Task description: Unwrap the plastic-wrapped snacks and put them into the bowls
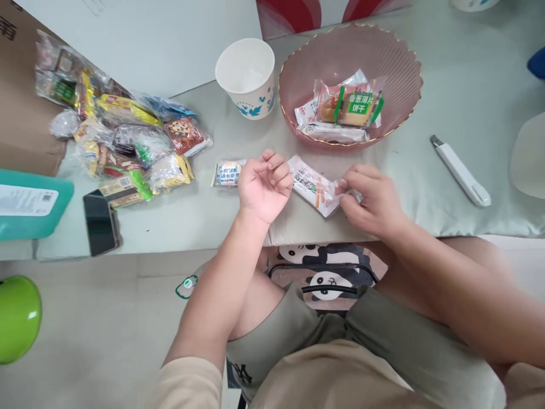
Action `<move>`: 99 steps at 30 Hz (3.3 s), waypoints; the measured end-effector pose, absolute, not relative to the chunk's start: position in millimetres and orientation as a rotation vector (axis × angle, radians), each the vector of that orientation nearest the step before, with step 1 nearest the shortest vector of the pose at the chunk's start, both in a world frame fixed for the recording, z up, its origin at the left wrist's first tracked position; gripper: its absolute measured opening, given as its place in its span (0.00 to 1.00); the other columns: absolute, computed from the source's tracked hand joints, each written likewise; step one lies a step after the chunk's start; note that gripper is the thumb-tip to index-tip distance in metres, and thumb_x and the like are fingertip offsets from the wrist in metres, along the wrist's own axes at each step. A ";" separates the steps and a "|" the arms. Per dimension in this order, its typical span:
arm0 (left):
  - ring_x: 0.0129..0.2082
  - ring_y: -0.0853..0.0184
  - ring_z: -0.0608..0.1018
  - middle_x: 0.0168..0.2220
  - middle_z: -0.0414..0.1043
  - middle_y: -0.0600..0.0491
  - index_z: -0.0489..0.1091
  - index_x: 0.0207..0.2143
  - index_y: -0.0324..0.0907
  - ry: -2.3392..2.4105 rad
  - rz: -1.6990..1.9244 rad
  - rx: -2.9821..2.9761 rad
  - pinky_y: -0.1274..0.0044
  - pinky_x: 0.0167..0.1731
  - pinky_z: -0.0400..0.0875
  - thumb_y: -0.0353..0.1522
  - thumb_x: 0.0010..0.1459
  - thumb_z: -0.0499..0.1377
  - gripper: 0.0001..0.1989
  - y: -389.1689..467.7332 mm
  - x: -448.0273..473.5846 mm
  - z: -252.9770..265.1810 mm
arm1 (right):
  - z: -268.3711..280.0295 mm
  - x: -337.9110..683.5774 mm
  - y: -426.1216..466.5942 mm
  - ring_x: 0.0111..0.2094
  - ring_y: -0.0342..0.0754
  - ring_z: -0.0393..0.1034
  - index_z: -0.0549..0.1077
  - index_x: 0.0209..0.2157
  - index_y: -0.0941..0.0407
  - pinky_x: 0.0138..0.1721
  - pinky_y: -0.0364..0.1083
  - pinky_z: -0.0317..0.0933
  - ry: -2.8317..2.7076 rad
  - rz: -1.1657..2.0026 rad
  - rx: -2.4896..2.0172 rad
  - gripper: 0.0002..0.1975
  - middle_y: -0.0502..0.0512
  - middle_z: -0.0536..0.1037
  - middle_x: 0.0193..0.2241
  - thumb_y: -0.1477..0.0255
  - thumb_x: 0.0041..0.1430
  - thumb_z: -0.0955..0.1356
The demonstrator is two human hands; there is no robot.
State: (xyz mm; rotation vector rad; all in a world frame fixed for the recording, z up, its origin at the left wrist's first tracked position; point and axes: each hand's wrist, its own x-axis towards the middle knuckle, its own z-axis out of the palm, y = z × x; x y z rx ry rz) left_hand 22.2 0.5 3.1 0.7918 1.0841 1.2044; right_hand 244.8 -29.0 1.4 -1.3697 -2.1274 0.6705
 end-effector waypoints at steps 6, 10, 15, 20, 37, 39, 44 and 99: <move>0.22 0.70 0.49 0.26 0.41 0.56 0.46 0.28 0.46 1.171 1.161 0.818 0.74 0.19 0.56 0.43 0.64 0.50 0.17 7.9 26.0 3.9 | 9.1 259.1 -21.3 0.32 0.55 0.71 0.66 0.26 0.50 0.37 0.54 0.66 -2.036 0.665 -1.353 0.03 0.56 0.73 0.28 0.74 0.50 0.64; 0.22 0.69 0.48 0.27 0.40 0.56 0.46 0.28 0.46 1.142 1.158 0.905 0.74 0.19 0.55 0.46 0.64 0.50 0.19 10.0 20.5 -1.4 | 10.0 270.1 -15.1 0.33 0.55 0.71 0.66 0.25 0.50 0.35 0.54 0.65 -1.978 0.664 -1.423 0.05 0.57 0.74 0.28 0.75 0.51 0.64; 0.23 0.70 0.61 0.26 0.53 0.56 0.55 0.29 0.47 1.309 1.182 1.077 0.74 0.23 0.64 0.48 0.67 0.52 0.18 7.5 12.1 -14.4 | 13.1 294.9 -6.4 0.38 0.57 0.73 0.71 0.22 0.51 0.41 0.57 0.65 -1.991 0.759 -1.479 0.09 0.58 0.76 0.31 0.72 0.53 0.63; 0.48 0.62 0.76 0.44 0.74 0.51 0.69 0.40 0.46 1.593 1.221 1.690 0.70 0.48 0.74 0.38 0.52 0.70 0.17 0.7 19.5 -30.5 | 13.2 293.8 -14.7 0.37 0.57 0.74 0.73 0.29 0.53 0.40 0.56 0.65 -2.029 0.607 -1.549 0.09 0.60 0.77 0.33 0.62 0.58 0.67; 0.22 0.71 0.62 0.19 0.53 0.59 0.57 0.20 0.43 1.602 1.124 1.548 0.75 0.24 0.59 0.24 0.52 0.62 0.16 -13.1 8.6 -9.9 | 22.8 303.5 -13.8 0.32 0.48 0.69 0.74 0.29 0.54 0.36 0.48 0.63 -2.046 1.089 -1.442 0.08 0.55 0.78 0.30 0.64 0.57 0.67; 0.32 0.67 0.72 0.27 0.65 0.56 0.66 0.27 0.45 1.547 1.172 1.637 0.74 0.32 0.68 0.30 0.53 0.66 0.10 -8.9 10.2 -11.6 | 23.6 299.5 -13.6 0.30 0.46 0.67 0.74 0.31 0.54 0.35 0.47 0.62 -1.951 1.067 -1.531 0.08 0.54 0.78 0.28 0.65 0.57 0.67; 0.46 0.61 0.79 0.42 0.79 0.51 0.74 0.35 0.44 1.335 0.951 1.913 0.71 0.45 0.73 0.33 0.52 0.69 0.09 2.0 19.6 -13.4 | 21.7 291.7 -9.9 0.27 0.45 0.66 0.75 0.34 0.53 0.31 0.46 0.60 -1.982 0.860 -1.670 0.06 0.52 0.78 0.26 0.67 0.59 0.67; 0.24 0.70 0.66 0.22 0.65 0.59 0.68 0.25 0.42 1.254 0.533 2.446 0.75 0.30 0.65 0.23 0.55 0.57 0.08 -72.2 -19.2 25.8 | 10.8 275.3 -24.4 0.49 0.62 0.75 0.73 0.57 0.55 0.43 0.57 0.70 -2.437 0.507 -1.201 0.24 0.65 0.76 0.54 0.64 0.59 0.68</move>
